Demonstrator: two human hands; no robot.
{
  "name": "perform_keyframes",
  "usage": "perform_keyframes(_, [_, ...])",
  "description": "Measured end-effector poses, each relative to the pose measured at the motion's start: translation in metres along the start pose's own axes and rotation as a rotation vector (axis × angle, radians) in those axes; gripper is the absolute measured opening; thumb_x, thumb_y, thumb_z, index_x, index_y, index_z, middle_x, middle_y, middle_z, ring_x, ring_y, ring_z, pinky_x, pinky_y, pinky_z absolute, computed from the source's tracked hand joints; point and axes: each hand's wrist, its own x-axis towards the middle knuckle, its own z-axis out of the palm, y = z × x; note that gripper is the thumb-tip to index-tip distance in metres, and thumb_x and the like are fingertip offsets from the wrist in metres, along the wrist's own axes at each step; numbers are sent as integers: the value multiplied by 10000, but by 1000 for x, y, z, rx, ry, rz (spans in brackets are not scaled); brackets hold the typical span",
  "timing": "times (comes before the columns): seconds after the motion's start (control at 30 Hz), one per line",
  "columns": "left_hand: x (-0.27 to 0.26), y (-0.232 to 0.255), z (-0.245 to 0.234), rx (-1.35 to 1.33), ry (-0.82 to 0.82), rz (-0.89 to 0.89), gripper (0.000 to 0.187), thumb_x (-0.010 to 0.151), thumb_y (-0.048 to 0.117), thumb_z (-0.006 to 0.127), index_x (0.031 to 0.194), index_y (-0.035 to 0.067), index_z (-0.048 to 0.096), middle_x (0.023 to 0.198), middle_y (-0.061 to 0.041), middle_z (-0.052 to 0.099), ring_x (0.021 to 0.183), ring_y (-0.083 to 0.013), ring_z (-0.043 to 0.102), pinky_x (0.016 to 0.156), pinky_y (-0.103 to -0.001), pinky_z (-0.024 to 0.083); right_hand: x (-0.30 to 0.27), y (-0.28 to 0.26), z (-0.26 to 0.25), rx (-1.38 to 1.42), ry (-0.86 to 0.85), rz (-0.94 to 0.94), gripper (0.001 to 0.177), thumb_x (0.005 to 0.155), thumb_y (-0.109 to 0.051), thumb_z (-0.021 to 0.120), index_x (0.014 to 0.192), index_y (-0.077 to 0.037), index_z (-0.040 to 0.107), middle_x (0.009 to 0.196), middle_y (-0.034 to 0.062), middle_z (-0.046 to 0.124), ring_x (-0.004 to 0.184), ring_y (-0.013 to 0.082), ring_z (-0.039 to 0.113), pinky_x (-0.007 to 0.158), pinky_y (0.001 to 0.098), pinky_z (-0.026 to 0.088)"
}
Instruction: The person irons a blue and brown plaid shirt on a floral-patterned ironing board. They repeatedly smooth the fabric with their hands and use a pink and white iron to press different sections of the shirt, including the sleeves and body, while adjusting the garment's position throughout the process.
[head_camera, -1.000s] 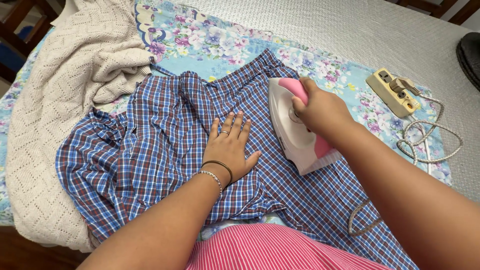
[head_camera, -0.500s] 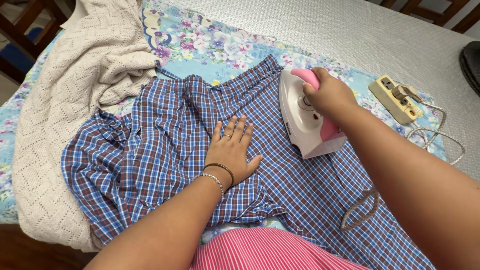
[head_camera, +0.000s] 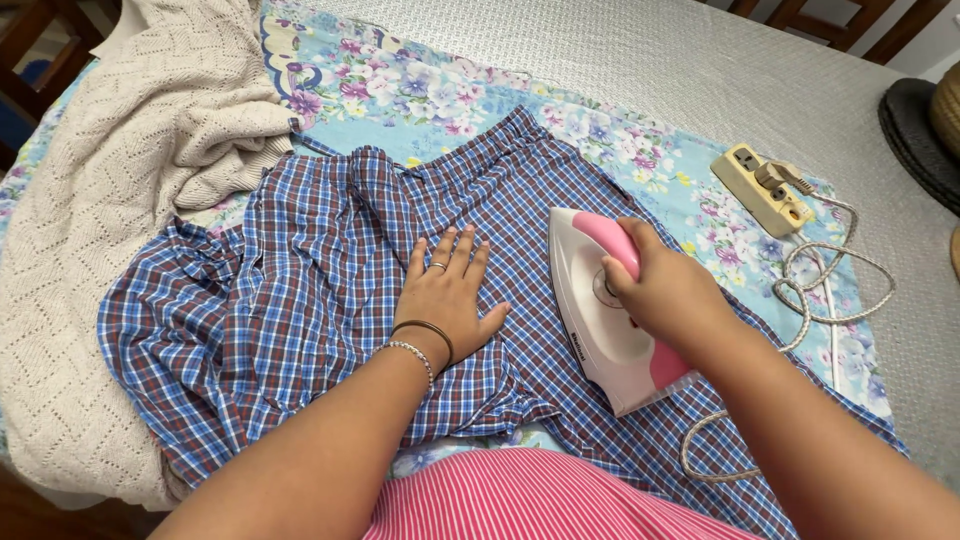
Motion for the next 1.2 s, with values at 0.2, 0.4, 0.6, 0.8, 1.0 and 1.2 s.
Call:
perform_keyframes(0.2, [-2, -2, 5, -20, 28, 2, 813, 909, 620, 443, 1554, 142, 311, 1651, -118, 209, 1523, -278, 159, 1218, -533, 83, 17, 3, 6, -33, 95, 51, 593, 958, -398, 565, 1518, -244, 446, 855, 141, 775, 721, 291, 761, 748, 451, 587])
perform_keyframes(0.4, [-9, -8, 9, -40, 41, 22, 793, 921, 615, 441, 1553, 151, 325, 1647, -112, 223, 1528, -271, 163, 1225, -517, 83, 72, 13, 1, -78, 229, -17, 601, 938, -414, 639, 1483, -206, 497, 1092, 168, 737, 888, 329, 693, 806, 476, 547])
perform_keyframes(0.6, [-15, -11, 5, -79, 41, 21, 792, 911, 579, 500, 1542, 134, 324, 1649, -130, 212, 1529, -280, 160, 1233, -493, 96, 53, 6, -8, 169, 78, 36, 603, 931, -335, 635, 1500, -219, 469, 1073, 134, 735, 724, 245, 727, 747, 422, 579])
perform_keyframes(0.8, [-19, -26, 23, -426, 370, -39, 760, 889, 280, 622, 1542, 50, 310, 1646, -231, 221, 1515, -392, 197, 1212, -497, 171, 5, -4, -4, 262, -157, -35, 615, 909, -327, 711, 1474, -284, 474, 951, 96, 719, 628, 188, 626, 637, 376, 553])
perform_keyframes(1.0, [-26, -39, 35, -784, 692, -187, 621, 945, 101, 571, 1518, -5, 354, 1584, -258, 368, 1468, -411, 385, 1207, -490, 326, -24, -27, 6, 257, -289, -200, 640, 856, -326, 724, 1453, -317, 492, 963, 54, 733, 670, 147, 665, 626, 332, 574])
perform_keyframes(1.2, [-32, -41, 31, -802, 672, -176, 577, 952, 108, 561, 1492, -1, 390, 1526, -256, 431, 1397, -409, 463, 1152, -479, 394, -7, -56, 8, 177, -235, -295, 652, 853, -307, 705, 1467, -298, 488, 1032, 51, 736, 732, 154, 702, 665, 337, 585])
